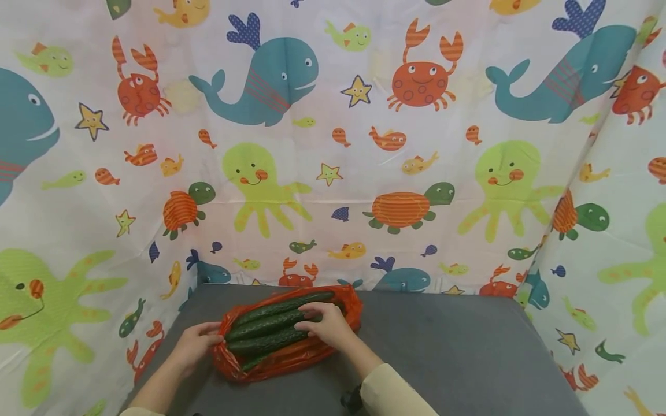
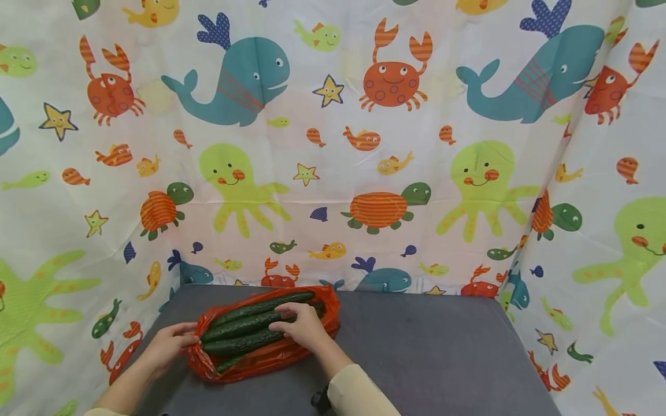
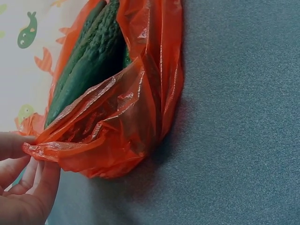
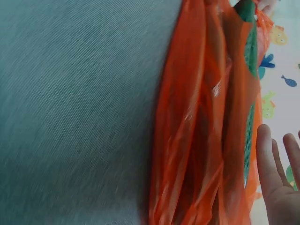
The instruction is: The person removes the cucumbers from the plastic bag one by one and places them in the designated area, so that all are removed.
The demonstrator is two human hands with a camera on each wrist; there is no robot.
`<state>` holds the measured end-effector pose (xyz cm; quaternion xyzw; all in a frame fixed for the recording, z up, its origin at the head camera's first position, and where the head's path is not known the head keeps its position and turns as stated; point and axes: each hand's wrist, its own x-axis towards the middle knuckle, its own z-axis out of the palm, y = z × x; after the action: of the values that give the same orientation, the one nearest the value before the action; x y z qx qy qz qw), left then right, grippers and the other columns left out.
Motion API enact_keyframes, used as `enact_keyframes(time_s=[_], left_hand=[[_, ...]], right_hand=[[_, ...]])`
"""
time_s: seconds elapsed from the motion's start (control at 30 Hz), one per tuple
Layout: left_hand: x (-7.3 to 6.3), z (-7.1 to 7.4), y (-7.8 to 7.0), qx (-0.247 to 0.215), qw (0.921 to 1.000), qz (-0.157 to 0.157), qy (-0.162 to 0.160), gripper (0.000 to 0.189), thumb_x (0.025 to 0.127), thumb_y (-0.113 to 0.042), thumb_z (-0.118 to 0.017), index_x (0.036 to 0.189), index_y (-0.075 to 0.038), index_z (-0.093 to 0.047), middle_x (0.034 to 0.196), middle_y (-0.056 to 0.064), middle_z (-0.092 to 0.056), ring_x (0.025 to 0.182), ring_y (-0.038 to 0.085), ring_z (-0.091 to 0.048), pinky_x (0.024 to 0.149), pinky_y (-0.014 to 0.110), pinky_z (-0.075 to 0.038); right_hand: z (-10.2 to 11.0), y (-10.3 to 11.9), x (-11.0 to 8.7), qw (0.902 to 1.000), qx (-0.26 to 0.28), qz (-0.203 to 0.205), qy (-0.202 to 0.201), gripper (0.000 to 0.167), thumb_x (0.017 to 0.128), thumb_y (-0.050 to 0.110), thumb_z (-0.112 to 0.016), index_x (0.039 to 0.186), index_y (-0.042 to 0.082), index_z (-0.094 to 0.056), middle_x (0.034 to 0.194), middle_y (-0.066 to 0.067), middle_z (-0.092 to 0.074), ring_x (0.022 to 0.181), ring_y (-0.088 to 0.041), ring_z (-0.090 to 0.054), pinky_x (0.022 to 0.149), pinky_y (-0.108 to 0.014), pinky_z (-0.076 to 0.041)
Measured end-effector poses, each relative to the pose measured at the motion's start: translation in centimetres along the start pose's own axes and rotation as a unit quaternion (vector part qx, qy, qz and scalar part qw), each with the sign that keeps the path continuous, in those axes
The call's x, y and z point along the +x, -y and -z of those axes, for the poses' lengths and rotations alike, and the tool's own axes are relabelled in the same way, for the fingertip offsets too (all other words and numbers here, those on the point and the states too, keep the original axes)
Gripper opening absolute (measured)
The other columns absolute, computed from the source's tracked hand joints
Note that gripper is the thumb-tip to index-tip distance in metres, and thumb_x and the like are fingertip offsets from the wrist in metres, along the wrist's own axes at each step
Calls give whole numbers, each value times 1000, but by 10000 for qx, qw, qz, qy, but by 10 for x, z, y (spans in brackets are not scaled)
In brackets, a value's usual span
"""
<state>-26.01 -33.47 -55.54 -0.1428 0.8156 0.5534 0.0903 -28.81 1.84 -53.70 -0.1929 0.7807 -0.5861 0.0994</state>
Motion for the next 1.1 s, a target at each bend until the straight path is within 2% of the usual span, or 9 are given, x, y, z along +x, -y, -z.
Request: enact_keyframes(time_s=[0.07, 0.23, 0.4, 0.53, 0.7, 0.77, 0.87, 0.97, 1.1], left_hand=[[0, -1, 1, -15, 10000, -1, 3, 49, 94, -8, -66, 138, 9, -53, 124, 27, -67, 99, 22, -69, 83, 42, -58], [1, -1, 2, -48, 10000, 18, -1, 49, 94, -8, -66, 138, 8, -53, 125, 27, -66, 102, 23, -68, 84, 44, -58], [-1, 0, 1, -37, 10000, 54, -9, 48, 95, -9, -64, 139, 7, -53, 129, 27, -64, 106, 26, -68, 87, 45, -58], [-1, 0, 0, -43, 9999, 92, 17, 48, 96, -10, -64, 139, 7, -53, 130, 27, -63, 106, 26, -68, 87, 46, -58], [0, 1, 1, -95, 9999, 87, 36, 49, 95, -9, -64, 139, 9, -52, 127, 26, -65, 101, 23, -69, 85, 44, -58], [1, 0, 2, -143, 9998, 101, 10, 49, 94, -9, -65, 138, 8, -53, 126, 24, -66, 99, 22, -69, 84, 43, -59], [2, 1, 4, -143, 9999, 70, 30, 49, 94, -9, -65, 139, 8, -53, 127, 24, -65, 99, 21, -69, 84, 43, -59], [2, 1, 5, -142, 9999, 49, 23, 49, 94, -9, -65, 139, 8, -53, 128, 25, -65, 100, 22, -69, 84, 43, -58], [3, 3, 6, -138, 9999, 58, 10, 49, 95, -9, -65, 139, 8, -52, 127, 24, -66, 101, 22, -69, 85, 43, -58]], right_hand=[[-3, -1, 2, 10000, 57, -33, 32, 38, 89, 24, -78, 126, 18, -70, 127, -25, -65, 90, -39, -73, 77, -50, -60], [-11, -5, 8, 9999, 78, -88, 104, 39, 90, 30, -76, 127, 19, -70, 130, -24, -64, 95, -34, -73, 79, -49, -60], [-17, -13, 12, 9999, 90, -114, 19, 38, 91, 35, -75, 126, 20, -70, 133, -17, -65, 95, -33, -73, 78, -46, -61], [-19, -18, 13, 9998, -135, -149, -59, 40, 91, 32, -76, 127, 18, -70, 133, -10, -66, 89, -33, -73, 73, -39, -60], [-21, -24, 14, 9976, -605, -322, -19, 42, 90, 29, -77, 128, 13, -69, 130, -12, -66, 81, -28, -73, 67, -31, -58], [-22, -27, 14, 9960, -827, -349, 2, 41, 89, 28, -78, 127, 14, -70, 129, -11, -67, 85, -26, -73, 70, -32, -58], [-24, -30, 14, 9919, -1233, -309, 28, 38, 89, 27, -78, 124, 16, -71, 128, -6, -67, 104, -24, -69, 85, -40, -57], [-26, -32, 15, 9855, -1689, -129, 22, 38, 86, 28, -81, 122, 17, -73, 129, -2, -66, 122, -25, -60, 99, -46, -52], [-31, -34, 17, 9782, -2077, 0, 59, 40, 83, 28, -84, 120, 18, -74, 131, -2, -65, 128, -30, -56, 104, -50, -48]])
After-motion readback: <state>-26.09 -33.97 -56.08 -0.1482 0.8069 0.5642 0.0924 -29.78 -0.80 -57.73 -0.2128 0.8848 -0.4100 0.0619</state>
